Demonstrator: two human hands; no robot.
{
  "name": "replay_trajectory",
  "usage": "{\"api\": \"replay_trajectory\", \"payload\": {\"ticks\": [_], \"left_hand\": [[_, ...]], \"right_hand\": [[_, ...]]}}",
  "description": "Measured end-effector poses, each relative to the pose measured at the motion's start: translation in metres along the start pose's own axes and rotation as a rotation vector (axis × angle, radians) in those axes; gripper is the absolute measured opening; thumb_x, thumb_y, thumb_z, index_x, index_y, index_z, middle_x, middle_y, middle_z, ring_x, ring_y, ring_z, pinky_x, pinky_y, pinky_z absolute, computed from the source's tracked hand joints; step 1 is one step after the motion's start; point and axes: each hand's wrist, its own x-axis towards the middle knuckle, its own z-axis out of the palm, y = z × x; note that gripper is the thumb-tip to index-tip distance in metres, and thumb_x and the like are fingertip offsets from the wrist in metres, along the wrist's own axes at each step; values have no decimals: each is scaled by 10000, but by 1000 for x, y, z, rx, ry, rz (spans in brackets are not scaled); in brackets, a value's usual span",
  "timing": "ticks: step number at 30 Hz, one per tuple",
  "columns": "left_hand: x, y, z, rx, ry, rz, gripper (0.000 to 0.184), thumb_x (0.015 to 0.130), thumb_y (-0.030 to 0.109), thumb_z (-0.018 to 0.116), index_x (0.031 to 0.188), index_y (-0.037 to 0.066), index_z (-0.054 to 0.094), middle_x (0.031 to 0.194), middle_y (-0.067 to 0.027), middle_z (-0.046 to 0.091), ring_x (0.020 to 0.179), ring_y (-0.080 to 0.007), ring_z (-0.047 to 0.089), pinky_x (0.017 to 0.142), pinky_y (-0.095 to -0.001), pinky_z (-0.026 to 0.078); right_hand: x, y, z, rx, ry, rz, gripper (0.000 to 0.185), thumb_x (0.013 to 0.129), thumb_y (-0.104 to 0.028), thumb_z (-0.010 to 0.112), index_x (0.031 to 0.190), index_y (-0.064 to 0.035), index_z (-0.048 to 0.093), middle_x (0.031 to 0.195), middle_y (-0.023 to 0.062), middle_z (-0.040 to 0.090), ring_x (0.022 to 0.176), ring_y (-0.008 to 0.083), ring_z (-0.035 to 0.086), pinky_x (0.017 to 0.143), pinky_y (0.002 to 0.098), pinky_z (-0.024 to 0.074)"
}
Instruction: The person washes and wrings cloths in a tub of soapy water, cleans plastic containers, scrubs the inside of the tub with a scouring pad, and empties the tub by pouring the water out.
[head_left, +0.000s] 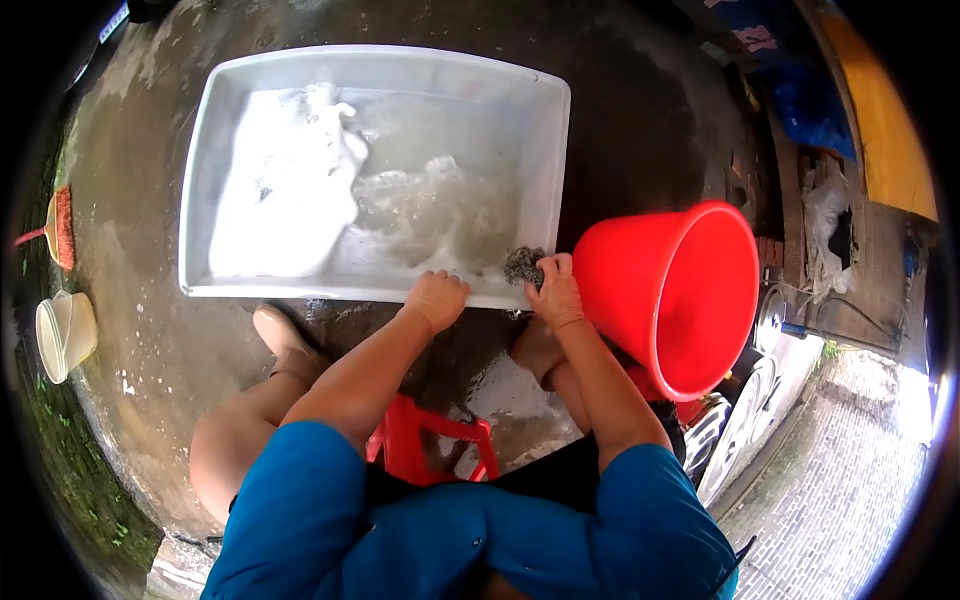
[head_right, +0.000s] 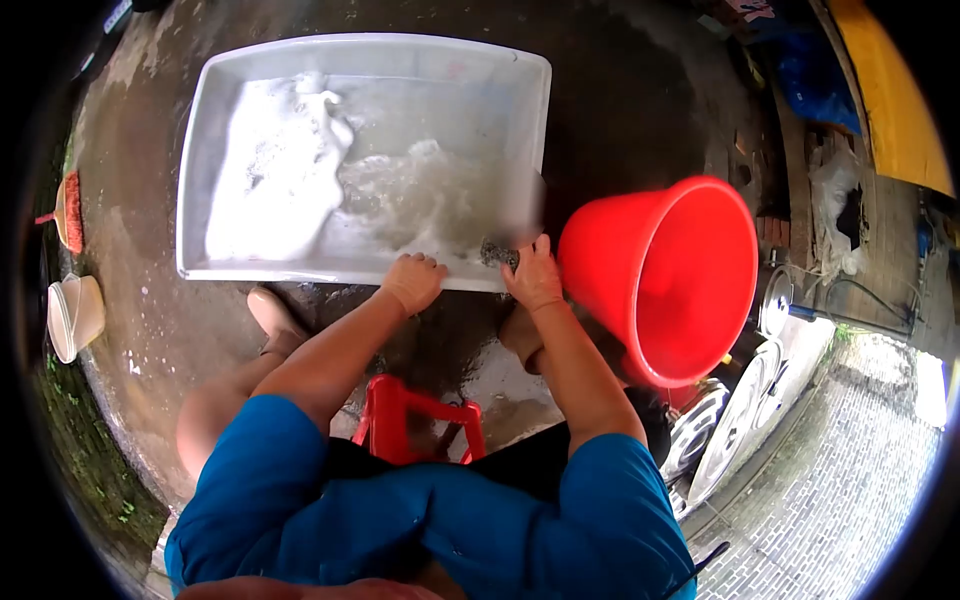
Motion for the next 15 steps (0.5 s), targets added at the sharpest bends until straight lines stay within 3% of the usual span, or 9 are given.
{"api": "replay_trajectory", "payload": {"ticks": [2,5,9,12,13,15], "left_hand": [[-2,1,-3,-9,-41,24,144,755,184,534,860,104,591,855,-62,619,863,-246,590,728,-381,456],[-3,2,0,-28,-24,28,148,746,172,539,874,107,575,848,-46,606,831,-236,590,714,-379,453],[-4,2,4,-14,20,23,198,711,159,560,901,103,570,835,-33,591,803,-210,587,706,-355,442],[-4,2,2,-51,23,27,242,716,145,545,945,77,576,822,-27,587,800,-204,585,709,-340,439],[-3,2,0,-56,26,30,242,716,145,545,945,77,576,822,-27,587,800,-204,585,709,-340,439],[-6,4,0,-19,8,27,267,727,147,542,979,66,572,850,-34,589,809,-204,581,717,-334,435]], "right_hand": [[31,9,7,-114,26,-42,376,682,-213,702,984,-90,515,1024,161,421,879,375,546,719,452,491],[131,8,4,-155,209,-40,323,704,-242,685,944,-96,526,984,164,467,785,388,575,655,472,499],[255,-23,-29,-251,192,136,313,727,-245,652,997,-119,557,1015,152,491,897,373,548,763,441,472],[240,-14,-22,-245,258,-11,338,712,-219,666,998,-86,545,1040,162,480,918,371,530,779,433,460],[208,-4,-17,-190,187,-56,358,687,-176,681,987,-48,532,1053,187,462,918,373,514,775,445,453],[112,8,6,-202,180,-83,337,642,-178,714,912,-70,543,1040,196,435,977,371,470,785,469,434]]}}
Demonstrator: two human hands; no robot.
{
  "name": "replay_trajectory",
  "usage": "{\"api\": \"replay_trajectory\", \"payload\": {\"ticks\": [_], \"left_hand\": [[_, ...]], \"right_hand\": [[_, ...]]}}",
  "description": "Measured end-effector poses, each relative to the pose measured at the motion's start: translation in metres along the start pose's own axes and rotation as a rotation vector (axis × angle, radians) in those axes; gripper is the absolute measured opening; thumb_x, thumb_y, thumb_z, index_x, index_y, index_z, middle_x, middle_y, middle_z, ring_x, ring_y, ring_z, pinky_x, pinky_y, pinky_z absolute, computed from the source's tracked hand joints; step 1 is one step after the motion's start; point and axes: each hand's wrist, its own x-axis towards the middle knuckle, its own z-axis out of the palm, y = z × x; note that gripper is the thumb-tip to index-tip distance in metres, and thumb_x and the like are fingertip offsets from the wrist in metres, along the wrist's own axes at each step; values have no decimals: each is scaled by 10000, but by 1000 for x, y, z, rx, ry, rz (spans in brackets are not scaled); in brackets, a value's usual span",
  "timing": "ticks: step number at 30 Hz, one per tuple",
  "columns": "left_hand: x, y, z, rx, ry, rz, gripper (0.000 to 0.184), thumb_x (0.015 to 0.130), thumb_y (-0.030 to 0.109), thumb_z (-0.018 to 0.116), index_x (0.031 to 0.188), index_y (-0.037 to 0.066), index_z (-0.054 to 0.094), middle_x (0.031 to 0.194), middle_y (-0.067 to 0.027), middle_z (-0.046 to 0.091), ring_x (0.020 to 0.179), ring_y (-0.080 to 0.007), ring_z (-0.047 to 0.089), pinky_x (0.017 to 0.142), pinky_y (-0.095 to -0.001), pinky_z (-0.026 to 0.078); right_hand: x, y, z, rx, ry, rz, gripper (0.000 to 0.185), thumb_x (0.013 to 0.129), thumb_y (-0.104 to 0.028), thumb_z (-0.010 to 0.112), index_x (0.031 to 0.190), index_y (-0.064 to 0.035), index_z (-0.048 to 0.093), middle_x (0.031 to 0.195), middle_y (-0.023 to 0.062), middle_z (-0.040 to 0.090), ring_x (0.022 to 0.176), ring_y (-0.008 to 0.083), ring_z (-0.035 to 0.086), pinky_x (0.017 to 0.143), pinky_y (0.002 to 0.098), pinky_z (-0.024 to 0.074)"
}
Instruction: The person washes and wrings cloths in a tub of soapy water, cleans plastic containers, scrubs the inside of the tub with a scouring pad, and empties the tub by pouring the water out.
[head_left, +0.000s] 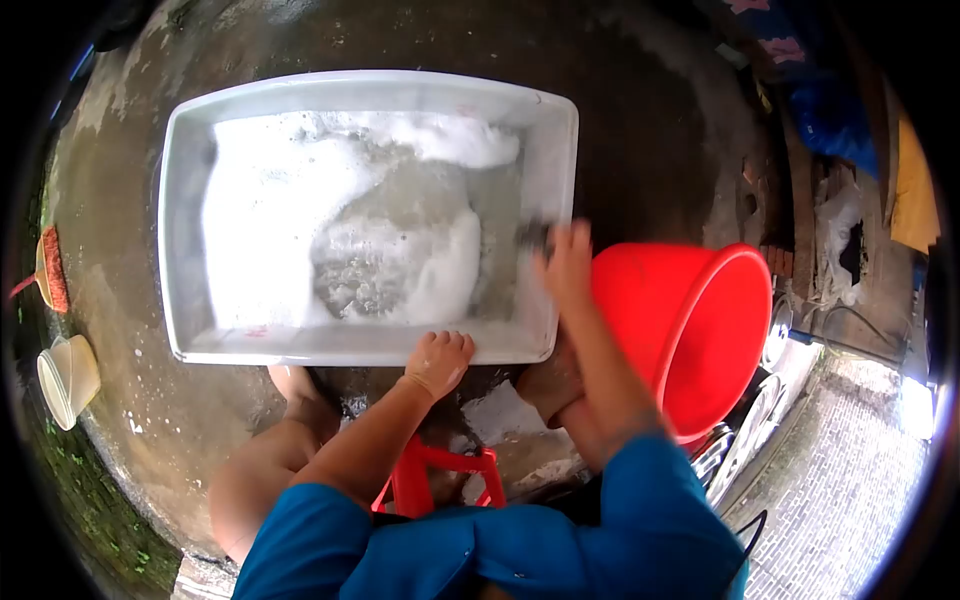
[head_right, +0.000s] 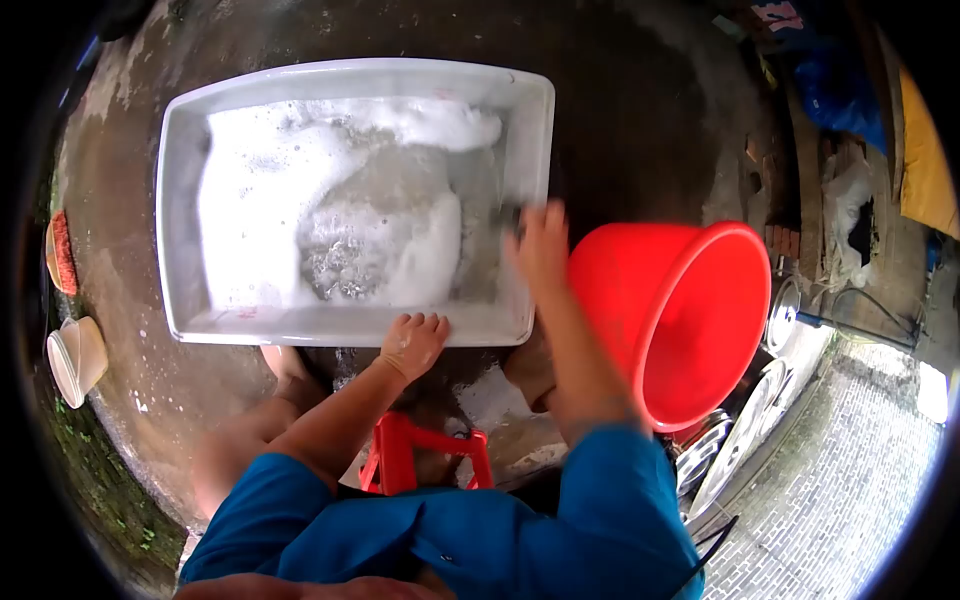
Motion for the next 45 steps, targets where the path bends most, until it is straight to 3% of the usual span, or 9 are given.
{"api": "replay_trajectory", "payload": {"ticks": [4,6,12,15,19,25,36,43,45], "left_hand": [[-2,-3,8,23,74,41,290,740,149,539,1015,65,566,880,-45,586,816,-201,574,716,-330,427],[-5,-1,8,25,88,34,295,747,148,537,1029,65,561,898,-55,582,824,-203,570,716,-326,421],[-1,-3,5,-17,88,24,275,743,158,539,1002,73,575,851,-39,585,774,-213,580,688,-336,428],[-1,-2,7,-18,36,9,281,746,171,538,1005,73,581,848,-35,592,748,-217,583,679,-344,431],[2,-5,9,11,54,29,308,757,182,530,1040,67,572,886,-45,599,783,-216,582,691,-350,432],[2,-1,4,-10,-4,-11,297,740,200,576,1010,76,564,886,-35,592,838,-208,576,717,-345,435],[6,-1,-7,8,-83,-47,176,728,211,602,886,133,597,886,-29,588,912,-212,560,766,-372,437],[8,0,-2,25,-20,-52,162,724,203,621,867,128,622,886,-23,589,911,-208,560,762,-365,445],[6,2,-4,38,-56,-57,166,722,199,619,869,123,626,889,-25,590,920,-212,555,759,-369,445]], "right_hand": [[-71,-13,-18,120,-194,40,335,614,-136,714,890,-64,539,1029,200,426,988,383,453,805,476,426],[-15,2,4,74,23,-28,322,615,-125,706,885,-65,540,1016,195,426,966,387,469,788,471,442],[194,4,-5,57,44,90,302,684,-171,655,949,-59,564,1033,180,483,892,386,535,775,443,472],[146,2,-9,45,33,34,317,654,-145,682,932,-52,561,1025,171,482,922,368,518,784,422,456],[-28,9,-4,201,-14,7,335,545,-84,709,845,-61,562,960,153,451,937,349,469,845,435,400],[56,23,10,170,228,-66,298,582,-129,703,842,-76,566,974,143,474,933,339,461,804,433,406],[-121,-18,-28,20,-203,87,301,634,-247,713,881,-135,581,1003,71,465,942,291,502,788,423,446],[-155,-73,-26,-43,-107,409,316,700,-279,651,930,-92,543,983,112,492,866,325,543,752,430,475],[-159,-104,-18,45,-146,279,310,719,-289,625,925,-81,524,986,123,506,865,324,563,738,440,481]]}}
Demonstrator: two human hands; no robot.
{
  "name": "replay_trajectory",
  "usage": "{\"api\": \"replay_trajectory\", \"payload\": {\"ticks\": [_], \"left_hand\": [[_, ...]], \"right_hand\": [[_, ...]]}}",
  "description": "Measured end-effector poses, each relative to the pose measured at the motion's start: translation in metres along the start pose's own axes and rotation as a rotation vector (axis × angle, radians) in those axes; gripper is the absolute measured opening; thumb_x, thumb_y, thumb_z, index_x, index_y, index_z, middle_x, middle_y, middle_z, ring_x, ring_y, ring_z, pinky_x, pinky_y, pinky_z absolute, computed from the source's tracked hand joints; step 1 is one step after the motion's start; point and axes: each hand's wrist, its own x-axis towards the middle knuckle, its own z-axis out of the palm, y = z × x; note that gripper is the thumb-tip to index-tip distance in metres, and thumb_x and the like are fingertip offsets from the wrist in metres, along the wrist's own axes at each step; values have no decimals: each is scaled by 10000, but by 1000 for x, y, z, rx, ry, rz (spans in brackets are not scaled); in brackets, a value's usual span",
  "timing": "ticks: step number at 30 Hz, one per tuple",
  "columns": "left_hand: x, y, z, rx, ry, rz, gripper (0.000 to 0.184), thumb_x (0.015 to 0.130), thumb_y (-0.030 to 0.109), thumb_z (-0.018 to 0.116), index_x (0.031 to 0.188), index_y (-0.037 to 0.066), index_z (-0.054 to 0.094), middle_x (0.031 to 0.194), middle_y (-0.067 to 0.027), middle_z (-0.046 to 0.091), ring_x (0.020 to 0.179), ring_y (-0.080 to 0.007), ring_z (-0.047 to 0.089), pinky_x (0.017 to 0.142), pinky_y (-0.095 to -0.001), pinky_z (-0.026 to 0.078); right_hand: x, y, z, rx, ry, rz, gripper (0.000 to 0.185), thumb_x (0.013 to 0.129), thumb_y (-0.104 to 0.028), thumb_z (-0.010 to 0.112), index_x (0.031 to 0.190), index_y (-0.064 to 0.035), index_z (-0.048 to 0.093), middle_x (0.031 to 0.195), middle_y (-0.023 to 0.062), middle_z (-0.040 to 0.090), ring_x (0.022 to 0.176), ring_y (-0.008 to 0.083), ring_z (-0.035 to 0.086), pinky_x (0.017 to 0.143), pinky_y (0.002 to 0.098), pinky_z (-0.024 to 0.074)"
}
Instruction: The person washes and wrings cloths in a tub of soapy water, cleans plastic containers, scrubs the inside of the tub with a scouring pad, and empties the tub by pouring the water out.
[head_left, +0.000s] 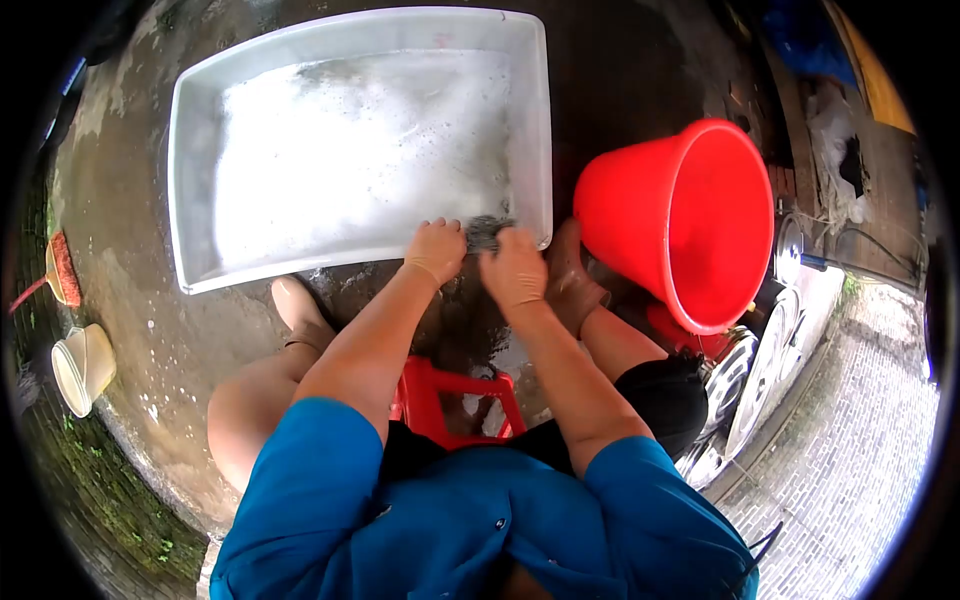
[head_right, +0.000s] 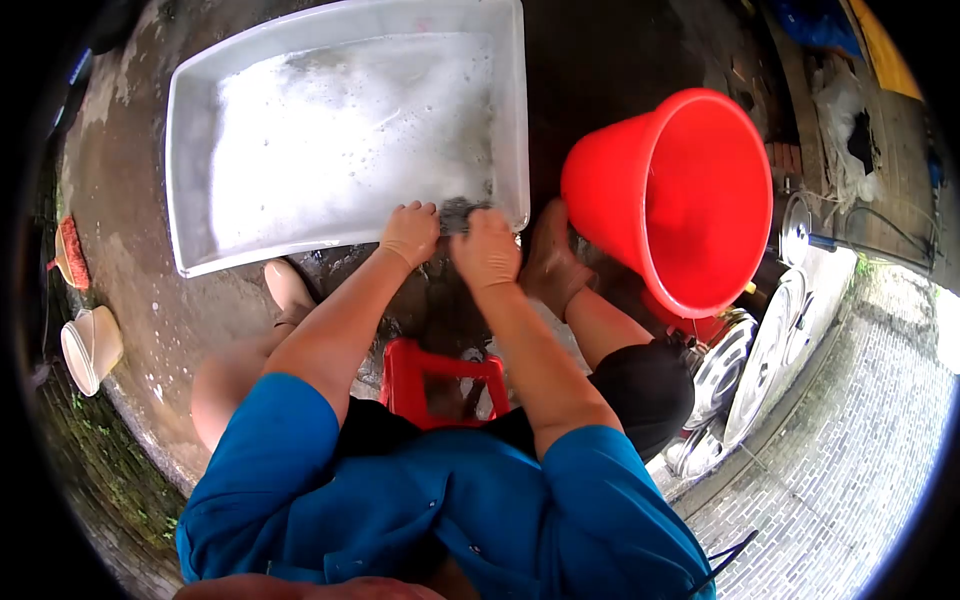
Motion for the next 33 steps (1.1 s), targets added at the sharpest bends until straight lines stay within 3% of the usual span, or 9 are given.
{"api": "replay_trajectory", "payload": {"ticks": [8,11,14,21,22,24,26,28,33], "left_hand": [[-21,-31,-25,-85,-303,-169,292,800,364,596,953,119,633,1038,-58,616,1020,-234,563,856,-367,432],[-49,-78,-49,-26,-456,-279,335,811,390,575,1001,118,619,1005,-83,633,960,-266,600,840,-411,453],[-53,-97,-55,-6,-440,-229,325,797,364,577,993,107,617,992,-99,629,947,-274,601,831,-405,462],[-50,-104,-44,-32,-432,-182,298,742,306,606,954,97,622,1010,-109,610,963,-281,579,810,-388,477],[-50,-106,-44,-38,-429,-183,299,733,303,616,946,94,617,1008,-107,611,958,-280,580,805,-384,477],[-52,-112,-46,-72,-411,-172,309,728,305,622,947,88,608,1008,-104,610,952,-279,580,801,-384,477],[-55,-107,-43,-113,-381,-149,320,723,307,629,948,82,598,1008,-101,609,946,-278,580,797,-384,477],[-53,-109,-40,-72,-389,-167,339,716,314,632,955,78,583,998,-95,609,939,-277,579,801,-382,474],[-57,-108,-43,-115,-364,-167,343,702,296,649,956,77,580,988,-96,604,947,-280,574,820,-390,458]], "right_hand": [[37,1,-35,-191,-259,-23,316,753,-285,600,1014,-107,589,1044,111,571,946,303,586,784,422,480],[80,-17,-43,-454,-753,-92,303,745,-197,549,1027,-139,644,1083,105,598,1016,263,585,809,386,480],[115,-36,-20,-430,-876,-209,310,740,-225,569,1036,-166,641,1041,106,610,984,267,595,814,376,484],[138,-45,100,-348,-758,-775,415,753,-246,594,1159,-175,548,1183,157,487,1115,320,479,929,431,402],[160,-50,114,-344,-753,-773,415,753,-246,594,1159,-175,548,1183,157,487,1115,320,479,929,431,402],[204,-58,133,-386,-865,-226,401,776,-278,601,1152,-151,537,1175,129,500,1132,329,464,912,431,419],[229,-73,110,95,-137,-68,360,760,-245,607,1080,-91,548,1109,114,528,1035,333,503,841,428,447],[256,-74,79,137,160,-444,345,730,-204,621,1052,-106,544,1044,104,527,957,326,507,803,439,445],[303,-135,-20,16,330,-403,369,727,-196,629,1085,-149,550,1001,87,514,951,293,507,790,432,449]]}}
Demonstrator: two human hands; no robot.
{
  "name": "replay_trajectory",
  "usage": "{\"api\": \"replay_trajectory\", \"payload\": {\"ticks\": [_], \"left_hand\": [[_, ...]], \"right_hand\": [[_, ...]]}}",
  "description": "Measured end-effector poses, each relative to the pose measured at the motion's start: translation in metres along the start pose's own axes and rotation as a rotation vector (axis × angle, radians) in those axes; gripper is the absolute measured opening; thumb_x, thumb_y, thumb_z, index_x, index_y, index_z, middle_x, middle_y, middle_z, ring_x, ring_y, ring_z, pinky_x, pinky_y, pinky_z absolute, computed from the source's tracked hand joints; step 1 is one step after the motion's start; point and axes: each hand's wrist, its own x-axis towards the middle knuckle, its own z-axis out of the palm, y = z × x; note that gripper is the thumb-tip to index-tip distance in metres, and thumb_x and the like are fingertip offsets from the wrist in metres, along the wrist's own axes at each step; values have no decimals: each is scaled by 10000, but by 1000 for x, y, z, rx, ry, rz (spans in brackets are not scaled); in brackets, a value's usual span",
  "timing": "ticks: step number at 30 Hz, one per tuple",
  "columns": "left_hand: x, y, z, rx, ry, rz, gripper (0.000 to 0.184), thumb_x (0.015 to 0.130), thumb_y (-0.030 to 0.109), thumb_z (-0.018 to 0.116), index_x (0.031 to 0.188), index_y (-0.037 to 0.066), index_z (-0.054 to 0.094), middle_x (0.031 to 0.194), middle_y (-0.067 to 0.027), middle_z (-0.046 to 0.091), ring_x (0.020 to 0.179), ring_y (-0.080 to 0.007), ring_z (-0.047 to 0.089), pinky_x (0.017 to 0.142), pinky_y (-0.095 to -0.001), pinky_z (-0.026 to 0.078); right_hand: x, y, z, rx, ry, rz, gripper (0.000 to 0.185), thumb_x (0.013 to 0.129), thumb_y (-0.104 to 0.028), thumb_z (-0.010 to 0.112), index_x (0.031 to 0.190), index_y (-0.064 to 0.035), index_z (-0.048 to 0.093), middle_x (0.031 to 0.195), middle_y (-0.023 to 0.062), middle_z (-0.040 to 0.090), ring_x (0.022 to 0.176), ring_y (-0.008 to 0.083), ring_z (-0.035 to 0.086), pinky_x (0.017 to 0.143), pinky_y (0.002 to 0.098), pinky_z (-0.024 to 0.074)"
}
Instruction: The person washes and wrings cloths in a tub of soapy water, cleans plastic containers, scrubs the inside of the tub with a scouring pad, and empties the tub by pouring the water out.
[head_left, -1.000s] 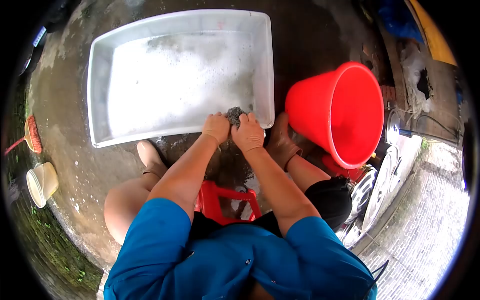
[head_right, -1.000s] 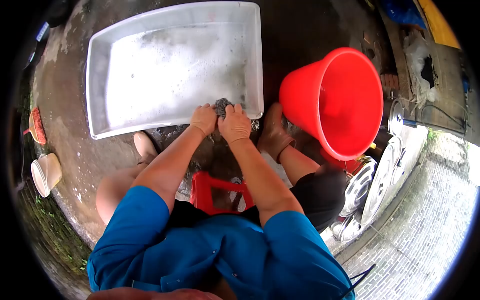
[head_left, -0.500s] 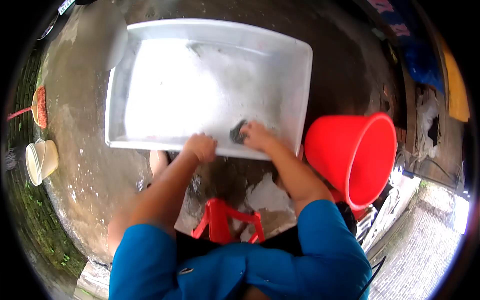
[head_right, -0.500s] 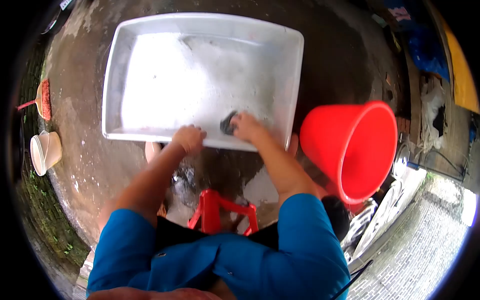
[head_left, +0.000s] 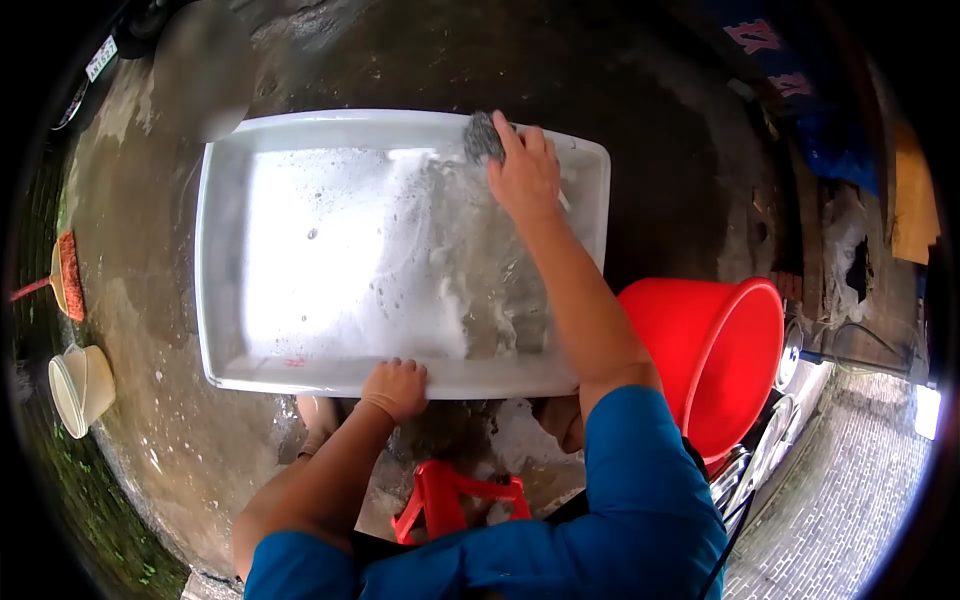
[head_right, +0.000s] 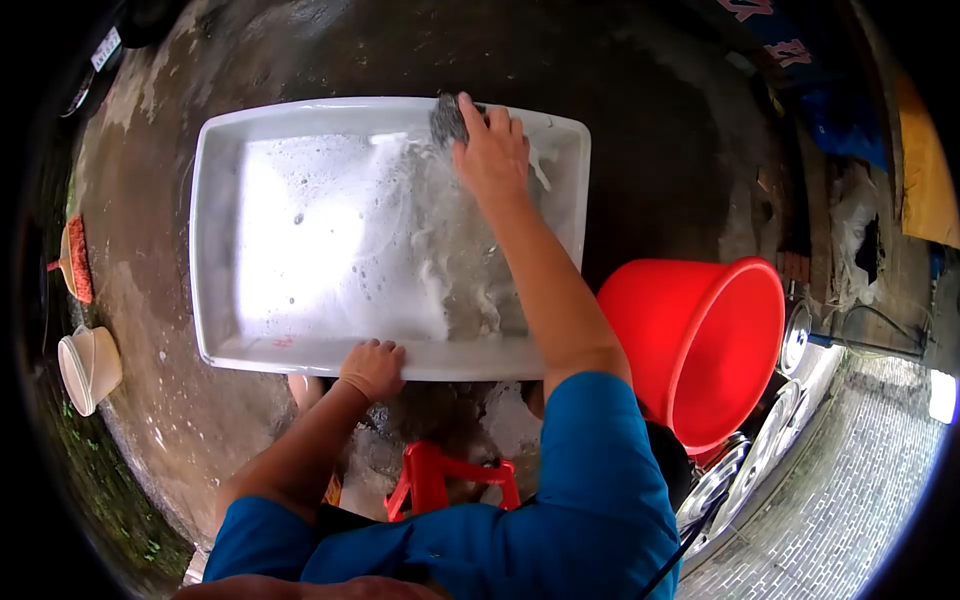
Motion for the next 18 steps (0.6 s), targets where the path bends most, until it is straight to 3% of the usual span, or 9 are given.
{"api": "replay_trajectory", "payload": {"ticks": [3,5,9,10,12,15,18], "left_hand": [[0,2,-1,-8,-5,7,330,697,283,652,948,81,580,994,-95,601,948,-280,574,822,-394,454],[-3,1,-3,-2,29,6,324,698,280,647,949,87,578,996,-92,599,950,-277,571,825,-395,450],[0,1,1,-24,11,-30,324,699,282,640,953,91,576,997,-94,598,952,-279,567,828,-394,449],[-4,2,1,-27,-2,-28,325,700,282,637,956,92,576,992,-96,597,951,-279,567,825,-394,450],[2,0,-2,-12,11,-16,326,700,282,634,959,93,575,987,-98,597,950,-280,566,823,-394,451],[-4,-2,2,-31,52,4,319,696,280,634,948,93,578,966,-98,597,939,-278,571,816,-391,455],[-4,2,-2,-21,27,30,312,693,274,635,934,85,579,949,-99,597,935,-277,574,814,-390,457]], "right_hand": [[44,18,18,-177,-98,-7,404,763,-249,609,1143,-133,539,1000,112,523,957,300,529,829,435,444],[47,48,21,-427,-331,30,332,827,-230,558,1150,-153,541,1064,81,525,1003,261,539,818,418,468],[49,114,-24,-660,-588,225,340,863,-198,511,1177,-69,517,1168,125,513,1068,284,544,841,412,472],[51,116,-14,-663,-593,224,340,863,-198,511,1177,-69,517,1168,125,513,1068,284,544,841,412,472],[71,113,-2,-712,-655,427,364,848,-187,544,1197,-85,523,1261,137,482,1143,293,507,860,384,469],[67,103,-6,-704,-634,528,365,838,-199,567,1188,-98,555,1255,132,513,1139,275,524,847,360,475],[13,96,-29,-531,-721,405,311,814,-197,561,1099,-83,615,1112,122,605,1016,271,597,813,381,488]]}}
